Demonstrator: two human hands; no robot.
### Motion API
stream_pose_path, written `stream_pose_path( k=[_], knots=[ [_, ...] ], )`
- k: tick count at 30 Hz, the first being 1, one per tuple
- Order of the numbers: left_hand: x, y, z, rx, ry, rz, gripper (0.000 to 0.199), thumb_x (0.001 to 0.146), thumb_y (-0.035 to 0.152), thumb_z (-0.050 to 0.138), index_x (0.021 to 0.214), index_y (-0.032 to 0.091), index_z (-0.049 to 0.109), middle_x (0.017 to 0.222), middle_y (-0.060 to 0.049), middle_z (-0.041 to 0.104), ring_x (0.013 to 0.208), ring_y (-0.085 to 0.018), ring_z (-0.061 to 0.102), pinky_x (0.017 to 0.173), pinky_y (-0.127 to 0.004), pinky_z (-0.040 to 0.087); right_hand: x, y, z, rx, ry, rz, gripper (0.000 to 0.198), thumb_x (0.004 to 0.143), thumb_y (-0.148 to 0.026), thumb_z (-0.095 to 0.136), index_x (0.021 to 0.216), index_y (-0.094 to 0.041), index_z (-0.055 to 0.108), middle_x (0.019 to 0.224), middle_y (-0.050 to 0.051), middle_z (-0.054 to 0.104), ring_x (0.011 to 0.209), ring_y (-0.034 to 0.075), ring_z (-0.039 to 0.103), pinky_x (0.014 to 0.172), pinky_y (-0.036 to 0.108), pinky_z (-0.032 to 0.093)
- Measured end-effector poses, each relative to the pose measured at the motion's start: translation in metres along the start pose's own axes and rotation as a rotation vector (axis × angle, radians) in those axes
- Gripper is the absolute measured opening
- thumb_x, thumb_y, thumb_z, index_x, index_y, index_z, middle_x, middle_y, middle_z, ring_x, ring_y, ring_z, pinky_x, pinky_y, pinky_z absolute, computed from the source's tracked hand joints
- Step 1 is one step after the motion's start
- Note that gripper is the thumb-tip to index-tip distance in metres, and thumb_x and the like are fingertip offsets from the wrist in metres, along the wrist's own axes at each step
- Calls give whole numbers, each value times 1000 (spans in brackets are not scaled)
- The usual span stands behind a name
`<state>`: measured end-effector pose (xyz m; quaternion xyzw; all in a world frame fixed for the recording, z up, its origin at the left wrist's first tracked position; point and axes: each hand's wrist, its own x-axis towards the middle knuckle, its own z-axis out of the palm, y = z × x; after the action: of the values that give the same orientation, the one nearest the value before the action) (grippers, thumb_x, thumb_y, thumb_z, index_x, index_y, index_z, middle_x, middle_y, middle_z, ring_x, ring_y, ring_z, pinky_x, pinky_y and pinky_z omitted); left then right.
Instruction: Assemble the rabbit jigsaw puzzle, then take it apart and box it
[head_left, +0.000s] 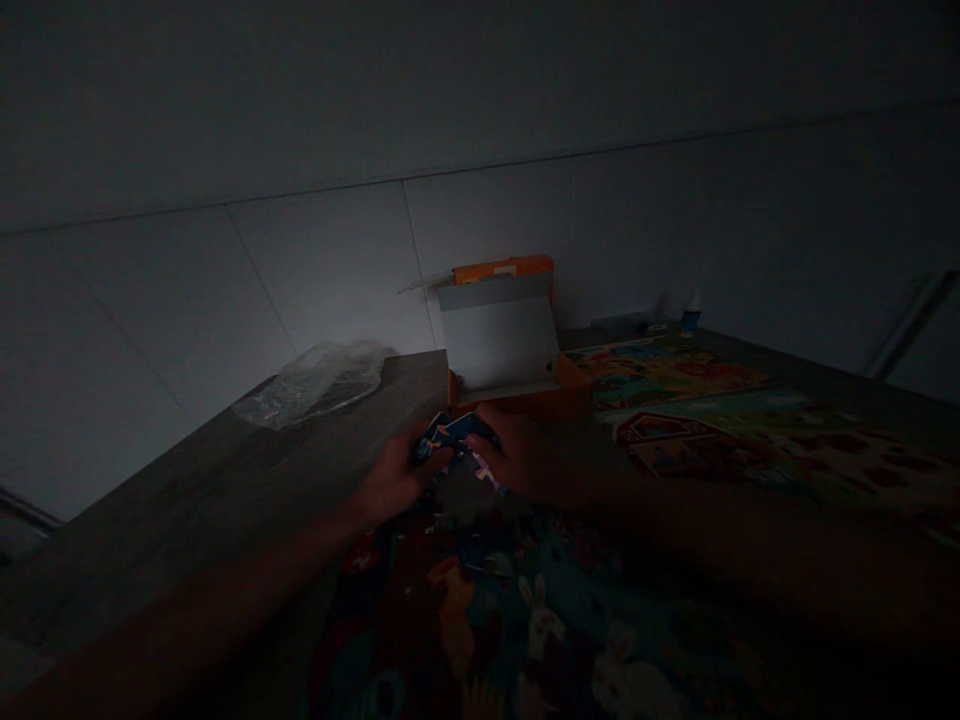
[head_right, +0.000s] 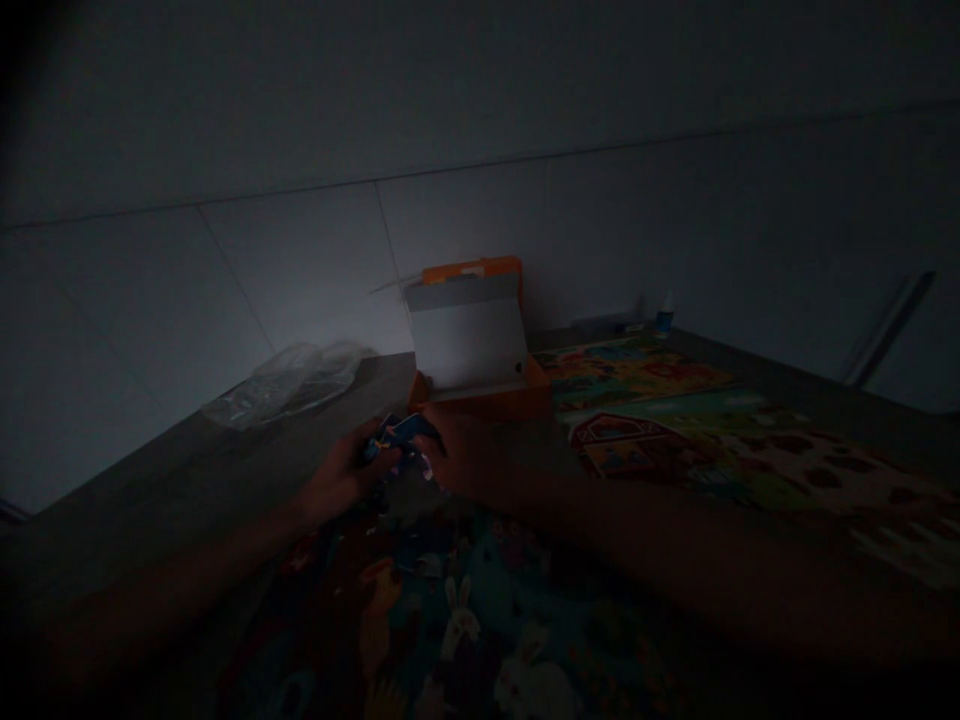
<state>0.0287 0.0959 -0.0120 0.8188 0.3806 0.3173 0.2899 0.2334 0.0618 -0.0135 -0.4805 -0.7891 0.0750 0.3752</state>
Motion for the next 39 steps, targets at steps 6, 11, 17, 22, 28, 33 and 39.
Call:
stream_pose_path(
  k=[6,11,17,22,28,33,39],
  knots=[
    [-2,4,-2,59,-34,75,32,87,43,59,102,15,60,87,-3,65,79,-19,62,67,-25,49,1,-1,-2,-101,-101,9,8,89,-24,58,87,-16,58,84,6,66,74,17,58,62,26,31],
    [-3,11,-1,155,3,69,31,90,44,54,95,15,63,78,-1,65,70,-17,60,62,-25,47,-2,-1,-1,-147,-127,-57,13,86,-26,60,90,-14,59,88,9,67,78,22,60,65,29,35],
    [-1,10,0,190,77,46,31,92,45,51,94,16,62,78,-1,65,71,-18,60,64,-25,46,0,-2,-5,178,190,-103,9,88,-22,53,95,-18,57,90,6,67,82,19,62,75,29,44],
    [-5,11,1,256,13,145,29,94,41,50,92,16,63,77,-1,65,67,-16,59,62,-25,44,1,3,-2,295,264,-175,14,90,-26,57,101,-17,57,89,4,63,81,17,59,73,28,45],
    [-7,9,3,275,-87,243,25,95,38,50,104,18,62,93,-4,68,78,-17,63,71,-25,46,3,9,2,262,28,-204,32,81,-19,72,111,-15,63,101,7,59,94,19,59,82,31,46],
    [-9,6,3,348,-144,177,26,84,29,58,107,19,57,92,-5,67,78,-20,63,69,-29,46,3,8,2,265,-124,-153,40,76,-21,79,113,-17,64,111,9,64,104,22,60,89,35,46],
    [-13,5,2,358,-70,170,44,72,23,56,110,20,34,93,-3,58,74,-20,60,64,-31,44,1,3,-2,248,-203,-137,32,80,-22,75,110,-17,66,105,7,71,96,20,66,85,32,47]
  ],
)
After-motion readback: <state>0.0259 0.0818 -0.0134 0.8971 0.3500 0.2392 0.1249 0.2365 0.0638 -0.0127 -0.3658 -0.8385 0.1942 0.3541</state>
